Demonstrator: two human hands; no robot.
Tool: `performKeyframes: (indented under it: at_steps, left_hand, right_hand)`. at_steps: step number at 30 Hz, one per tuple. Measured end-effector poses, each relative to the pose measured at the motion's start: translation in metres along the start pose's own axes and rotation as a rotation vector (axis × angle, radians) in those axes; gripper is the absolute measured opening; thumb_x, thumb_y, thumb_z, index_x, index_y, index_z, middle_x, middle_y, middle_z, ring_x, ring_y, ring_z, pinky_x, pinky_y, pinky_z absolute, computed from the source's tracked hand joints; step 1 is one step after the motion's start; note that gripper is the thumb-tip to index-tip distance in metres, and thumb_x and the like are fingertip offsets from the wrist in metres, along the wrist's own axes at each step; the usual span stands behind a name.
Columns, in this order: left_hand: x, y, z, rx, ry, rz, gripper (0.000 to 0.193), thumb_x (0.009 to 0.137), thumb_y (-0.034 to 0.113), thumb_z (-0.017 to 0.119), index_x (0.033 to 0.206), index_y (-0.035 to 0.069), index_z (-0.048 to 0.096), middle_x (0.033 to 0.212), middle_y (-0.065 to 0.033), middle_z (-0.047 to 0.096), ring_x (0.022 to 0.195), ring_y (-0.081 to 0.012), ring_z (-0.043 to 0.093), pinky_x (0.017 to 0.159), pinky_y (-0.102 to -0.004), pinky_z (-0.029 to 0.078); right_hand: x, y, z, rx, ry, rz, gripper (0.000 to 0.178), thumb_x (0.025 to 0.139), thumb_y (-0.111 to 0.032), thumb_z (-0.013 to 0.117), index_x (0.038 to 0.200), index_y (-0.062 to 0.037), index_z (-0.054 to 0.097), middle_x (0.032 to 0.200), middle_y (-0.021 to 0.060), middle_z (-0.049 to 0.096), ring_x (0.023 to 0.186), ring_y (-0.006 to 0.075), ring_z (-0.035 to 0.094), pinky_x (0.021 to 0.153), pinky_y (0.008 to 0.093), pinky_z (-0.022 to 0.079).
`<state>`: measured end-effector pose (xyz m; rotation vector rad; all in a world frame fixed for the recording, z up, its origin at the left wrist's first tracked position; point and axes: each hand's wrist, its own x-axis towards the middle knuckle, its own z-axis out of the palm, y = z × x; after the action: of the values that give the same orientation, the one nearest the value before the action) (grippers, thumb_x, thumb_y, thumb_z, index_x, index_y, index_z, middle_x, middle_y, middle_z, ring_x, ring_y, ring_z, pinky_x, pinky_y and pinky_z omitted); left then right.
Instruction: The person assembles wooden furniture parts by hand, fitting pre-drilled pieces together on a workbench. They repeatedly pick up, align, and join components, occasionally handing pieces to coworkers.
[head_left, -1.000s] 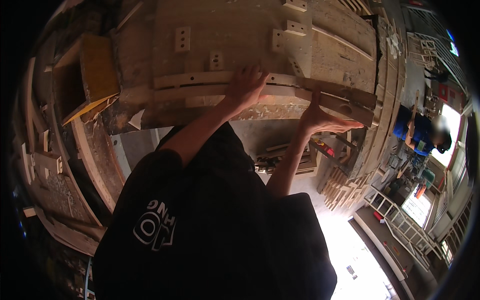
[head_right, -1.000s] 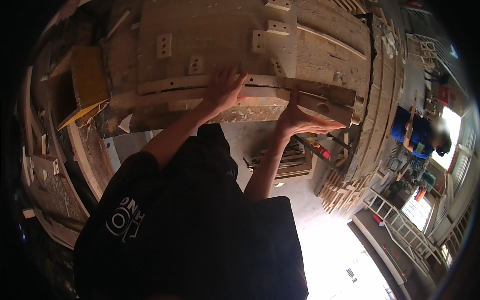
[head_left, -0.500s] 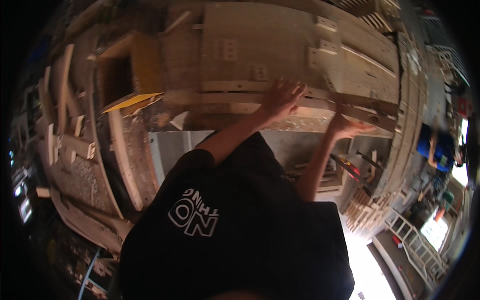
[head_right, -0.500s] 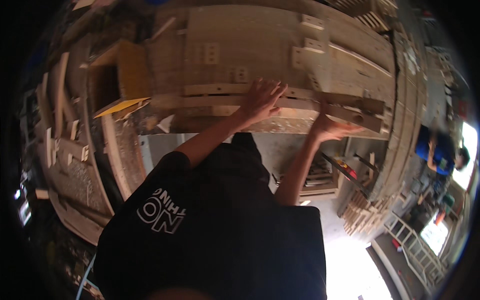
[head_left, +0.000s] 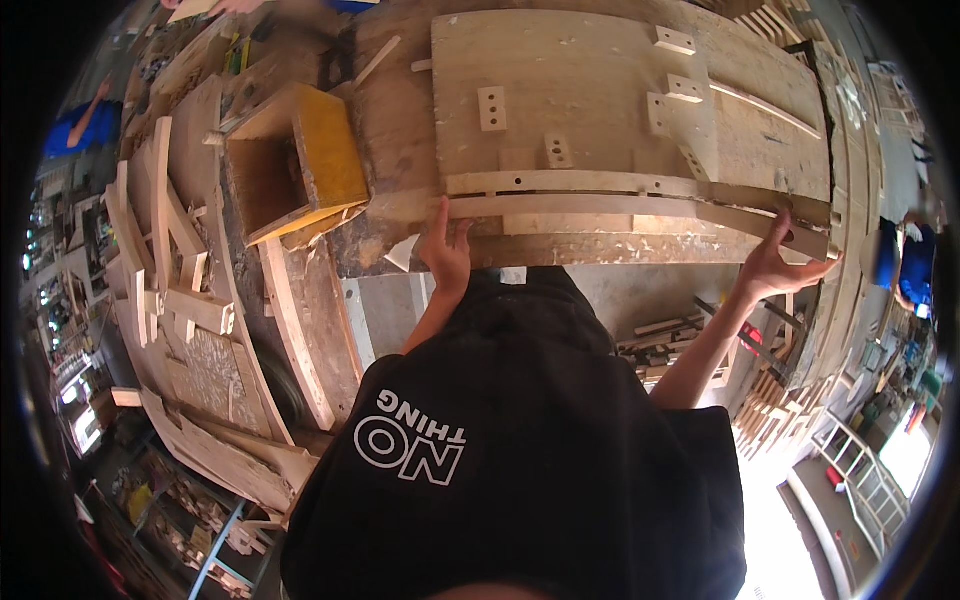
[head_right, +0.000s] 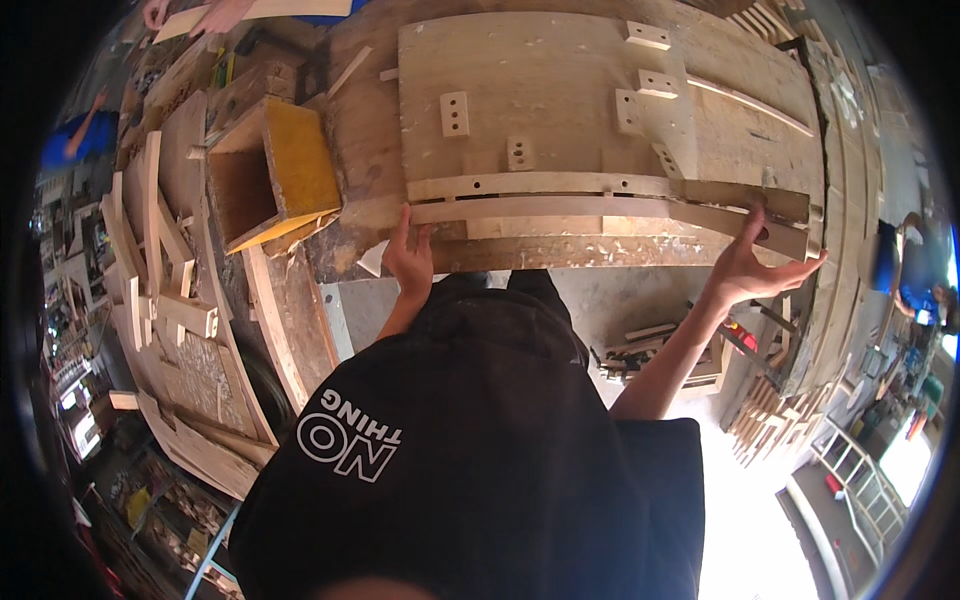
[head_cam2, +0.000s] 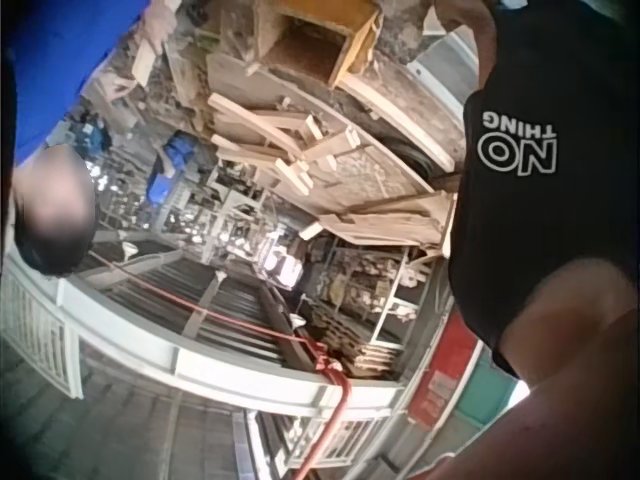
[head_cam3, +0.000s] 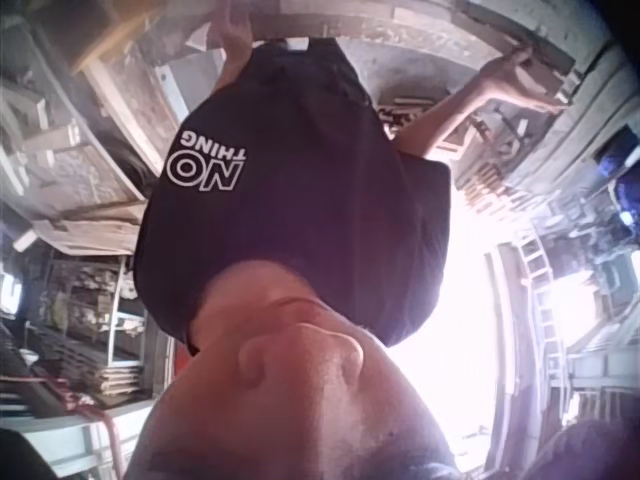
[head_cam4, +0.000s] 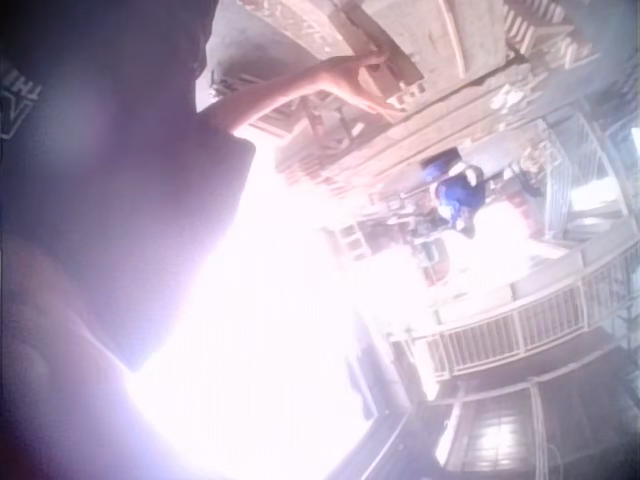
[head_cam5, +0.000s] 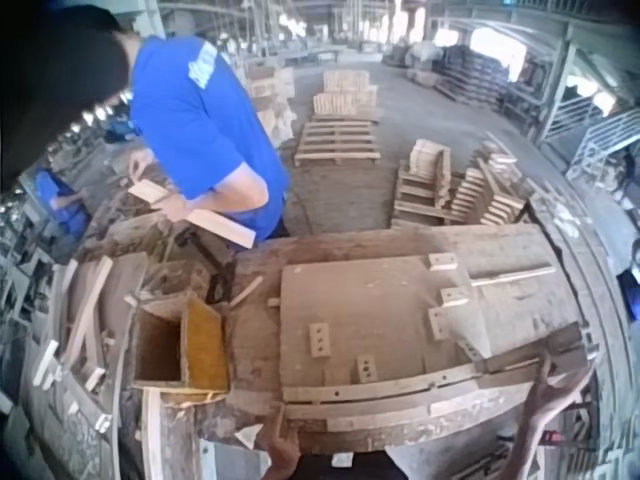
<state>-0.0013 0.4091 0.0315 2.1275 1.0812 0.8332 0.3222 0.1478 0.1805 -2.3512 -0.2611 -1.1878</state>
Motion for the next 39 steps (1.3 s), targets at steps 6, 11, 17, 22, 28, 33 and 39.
performKeyframes:
  at_steps: [6, 11, 17, 22, 28, 33, 39]
  left_hand:
    - [-0.006, -0.011, 0.012, 0.024, -0.100, -0.153, 0.054, 0.086, 0.009, 0.069, 0.136, 0.003, 0.051, 0.115, -0.0232, 0.064, 0.101, -0.0376, 0.064, 0.083, -0.0379, 0.051]
    - [-0.004, -0.032, 0.013, 0.098, -0.114, -0.025, 0.054, 0.090, 0.010, 0.064, 0.139, 0.001, 0.045, 0.122, -0.0245, 0.060, 0.107, -0.0390, 0.062, 0.087, -0.0406, 0.049]
    - [0.011, -0.011, 0.003, 0.071, -0.297, -0.051, 0.056, 0.095, 0.019, 0.058, 0.141, -0.003, 0.038, 0.130, -0.0283, 0.053, 0.120, -0.0408, 0.053, 0.098, -0.0439, 0.043]
    - [0.016, 0.025, -0.009, 0.154, -0.235, 0.247, 0.057, 0.090, 0.016, 0.064, 0.140, 0.000, 0.041, 0.133, -0.0225, 0.053, 0.127, -0.0421, 0.046, 0.104, -0.0450, 0.041]
    - [0.032, 0.073, 0.007, 0.034, -0.419, 0.610, 0.040, 0.084, 0.012, 0.070, 0.121, 0.001, 0.058, 0.120, -0.0165, 0.060, 0.118, -0.0348, 0.053, 0.098, -0.0450, 0.045]
    - [0.042, 0.106, 0.030, 0.007, -0.654, 0.749, 0.043, 0.081, 0.012, 0.071, 0.121, 0.003, 0.058, 0.116, -0.0135, 0.061, 0.111, -0.0321, 0.056, 0.096, -0.0429, 0.046]
    - [0.033, 0.118, 0.055, 0.266, -0.839, 0.749, 0.068, 0.076, 0.020, 0.076, 0.135, 0.005, 0.046, 0.121, -0.0135, 0.058, 0.110, -0.0304, 0.056, 0.094, -0.0426, 0.046]
  right_hand:
    - [-0.033, 0.021, 0.017, -0.219, 0.024, -0.205, 0.136, 0.060, -0.055, 0.086, 0.148, 0.0096, 0.006, 0.145, 0.0309, 0.032, 0.127, 0.0435, 0.040, 0.102, 0.0566, 0.029]
    - [-0.052, 0.006, 0.025, -0.081, -0.079, 0.274, 0.142, 0.059, -0.055, 0.087, 0.149, 0.0077, -0.003, 0.145, 0.0381, 0.025, 0.126, 0.0471, 0.037, 0.102, 0.0600, 0.029]
    - [-0.077, 0.006, 0.033, -0.043, -0.416, 0.601, 0.141, 0.055, -0.041, 0.091, 0.151, -0.0002, -0.004, 0.150, 0.0305, 0.022, 0.133, 0.0482, 0.030, 0.108, 0.0612, 0.022]
    - [-0.059, 0.009, 0.020, 0.139, -0.488, 0.635, 0.132, 0.057, -0.047, 0.089, 0.150, -0.0019, 0.006, 0.142, 0.0281, 0.034, 0.134, 0.0428, 0.033, 0.111, 0.0576, 0.024]
    - [0.018, 0.014, -0.034, 0.379, -0.164, 0.293, 0.089, 0.076, -0.047, 0.077, 0.140, -0.0001, 0.039, 0.132, 0.0233, 0.051, 0.129, 0.0365, 0.042, 0.107, 0.0489, 0.032]
    - [0.028, 0.016, -0.062, 0.768, -0.147, 0.631, 0.047, 0.098, -0.042, 0.050, 0.105, 0.0008, 0.066, 0.111, 0.0164, 0.067, 0.110, 0.0296, 0.058, 0.101, 0.0431, 0.041]
    - [-0.012, 0.093, -0.143, 0.845, -0.774, 0.845, 0.069, 0.092, -0.065, 0.041, 0.111, -0.0014, 0.059, 0.120, 0.0167, 0.061, 0.111, 0.0267, 0.058, 0.097, 0.0402, 0.044]
